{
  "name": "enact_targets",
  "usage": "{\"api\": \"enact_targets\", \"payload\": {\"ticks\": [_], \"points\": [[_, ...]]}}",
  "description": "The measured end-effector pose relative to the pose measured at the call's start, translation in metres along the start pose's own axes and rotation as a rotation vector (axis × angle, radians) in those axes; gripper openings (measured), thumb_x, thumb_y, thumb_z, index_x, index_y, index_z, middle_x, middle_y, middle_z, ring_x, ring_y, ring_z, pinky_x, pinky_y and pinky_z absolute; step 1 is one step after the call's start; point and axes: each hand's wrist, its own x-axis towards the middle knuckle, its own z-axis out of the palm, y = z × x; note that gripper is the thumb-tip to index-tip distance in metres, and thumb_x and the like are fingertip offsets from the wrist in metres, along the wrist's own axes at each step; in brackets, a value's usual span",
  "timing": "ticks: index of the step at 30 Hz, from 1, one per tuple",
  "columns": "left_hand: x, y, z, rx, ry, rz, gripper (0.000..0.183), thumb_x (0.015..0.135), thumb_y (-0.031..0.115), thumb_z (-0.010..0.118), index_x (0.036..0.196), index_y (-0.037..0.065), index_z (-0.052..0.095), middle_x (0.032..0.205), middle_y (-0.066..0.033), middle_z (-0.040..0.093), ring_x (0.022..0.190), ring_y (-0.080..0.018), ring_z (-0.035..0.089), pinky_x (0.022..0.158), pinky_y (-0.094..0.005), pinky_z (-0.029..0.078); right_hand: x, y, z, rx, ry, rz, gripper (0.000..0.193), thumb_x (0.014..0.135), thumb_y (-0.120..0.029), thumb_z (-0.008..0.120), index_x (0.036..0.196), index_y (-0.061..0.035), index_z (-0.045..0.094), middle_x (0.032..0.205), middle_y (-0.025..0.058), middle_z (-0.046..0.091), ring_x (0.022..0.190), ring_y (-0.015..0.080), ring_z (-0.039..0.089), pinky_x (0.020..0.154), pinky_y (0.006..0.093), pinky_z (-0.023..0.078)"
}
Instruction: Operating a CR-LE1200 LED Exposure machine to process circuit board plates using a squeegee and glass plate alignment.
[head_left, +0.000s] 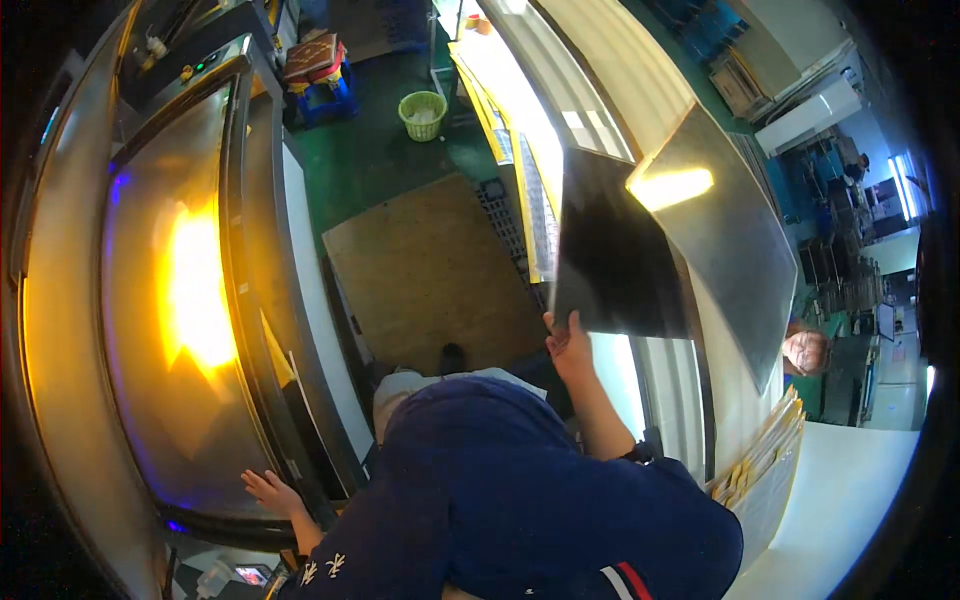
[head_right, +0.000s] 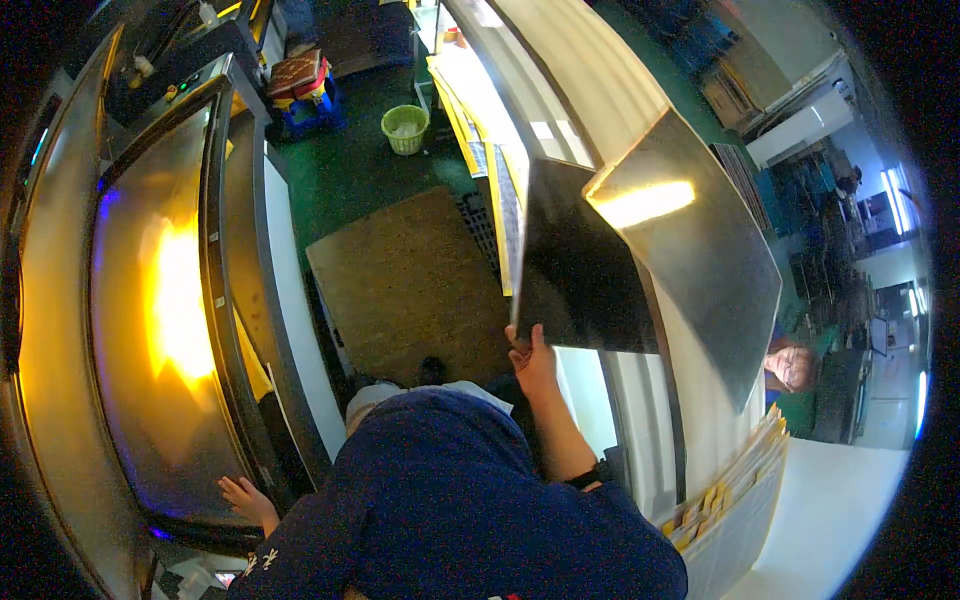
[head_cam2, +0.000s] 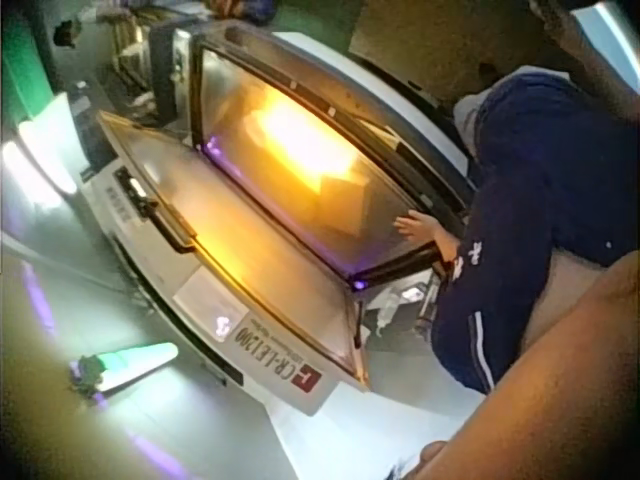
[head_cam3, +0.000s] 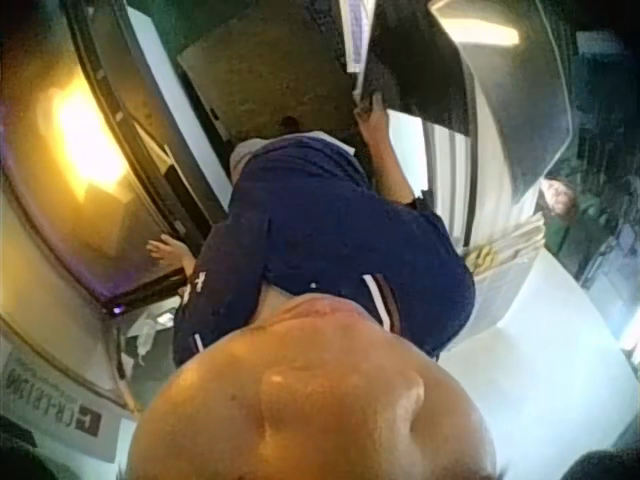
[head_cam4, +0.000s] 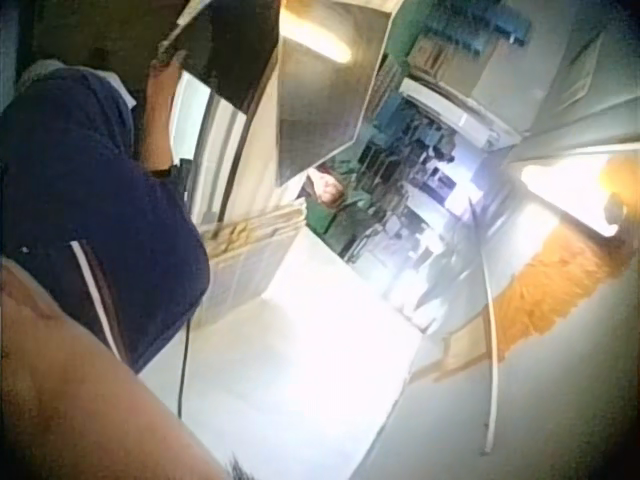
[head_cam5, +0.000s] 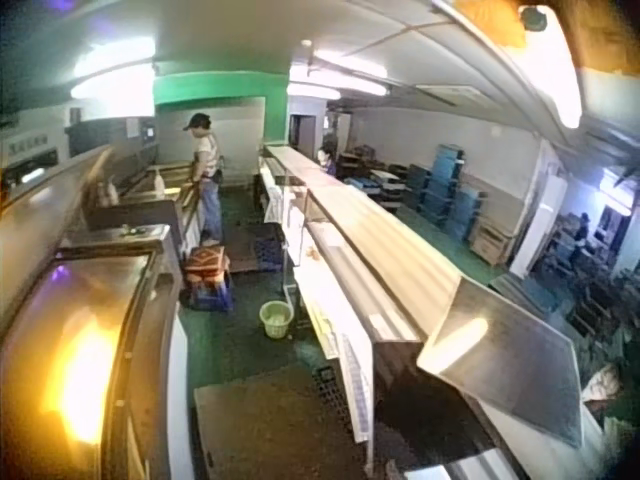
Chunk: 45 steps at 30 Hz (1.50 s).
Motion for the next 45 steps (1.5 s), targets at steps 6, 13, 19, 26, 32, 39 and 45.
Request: {"api": "enact_targets", "payload": {"ticks": [6,13,19,26,32,39,45], "points": [[0.008,-0.027,0.017,-0.076,0.063,0.023,0.062,0.104,0.051,0.025,0.154,0.016,0.028,0.162,-0.0064,0.022,0.148,-0.0356,0.019,0.115,-0.06,0.018,-0.013,-0.081,0.039,-0.761,-0.415,-0.016,0.051,0.098,-0.048,0.048,0.12,-0.0038,0.063,0.11,0.0095,0.071,0.09,0.017,0.068,0.071,0.03,0.052],[0.002,-0.01,0.004,-0.113,0.079,0.04,0.057,0.105,0.047,0.03,0.152,0.016,0.033,0.16,-0.007,0.027,0.146,-0.0361,0.024,0.114,-0.057,0.021,0.031,-0.177,0.135,0.223,-0.267,-0.447,0.057,0.1,-0.047,0.045,0.144,-0.0116,0.039,0.139,0.0109,0.053,0.123,0.0274,0.053,0.096,0.0477,0.047],[0.015,-0.013,0.022,-0.043,0.098,0.019,0.056,0.105,0.047,0.031,0.153,0.017,0.033,0.16,-0.0057,0.028,0.147,-0.0342,0.024,0.114,-0.0564,0.023,0.052,-0.135,0.206,-0.087,-0.064,-0.619,0.033,0.098,-0.028,0.058,0.116,-0.0009,0.061,0.107,0.011,0.065,0.097,0.0223,0.063,0.089,0.0377,0.053],[0.028,0.008,-0.009,-0.506,-0.071,-0.241,0.066,0.102,0.048,0.04,0.152,0.006,0.028,0.159,-0.015,0.021,0.147,-0.0349,0.02,0.117,-0.0526,0.018,-0.038,0.046,0.34,-0.481,-0.634,-0.199,0.037,0.093,-0.034,0.065,0.1,0.0013,0.068,0.095,0.0101,0.07,0.085,0.0196,0.062,0.081,0.0353,0.05],[0.041,0.092,-0.083,-0.446,0.375,0.087,0.075,0.087,0.036,0.065,0.148,0.003,0.035,0.154,-0.0235,0.029,0.145,-0.0395,0.021,0.117,-0.0532,0.015,-0.044,0.157,0.406,-0.822,-1.02,0.385,0.031,0.089,-0.031,0.065,0.081,-0.0014,0.071,0.067,0.0044,0.062,0.056,0.0164,0.055,0.053,0.0327,0.043],[0.127,0.093,-0.087,-0.23,0.189,-0.035,0.076,0.091,0.058,0.051,0.152,0.017,0.033,0.161,-0.0144,0.018,0.148,-0.0416,0.011,0.112,-0.0707,0.008,0.046,0.32,0.518,-1.456,-1.121,0.151,0.029,0.094,-0.028,0.058,0.11,-0.0039,0.065,0.083,0.005,0.064,0.071,0.0169,0.063,0.062,0.029,0.05],[0.17,0.078,-0.051,-0.2,-0.057,-0.364,0.075,0.095,0.065,0.04,0.156,0.024,0.024,0.164,-0.0086,0.007,0.147,-0.0475,-0.001,0.109,-0.0755,0.004,0.011,0.331,0.641,-1.423,-1.723,-0.713,0.058,0.097,-0.029,0.061,0.144,-0.0025,0.042,0.142,0.0199,0.047,0.126,0.0306,0.05,0.102,0.043,0.043]]}}
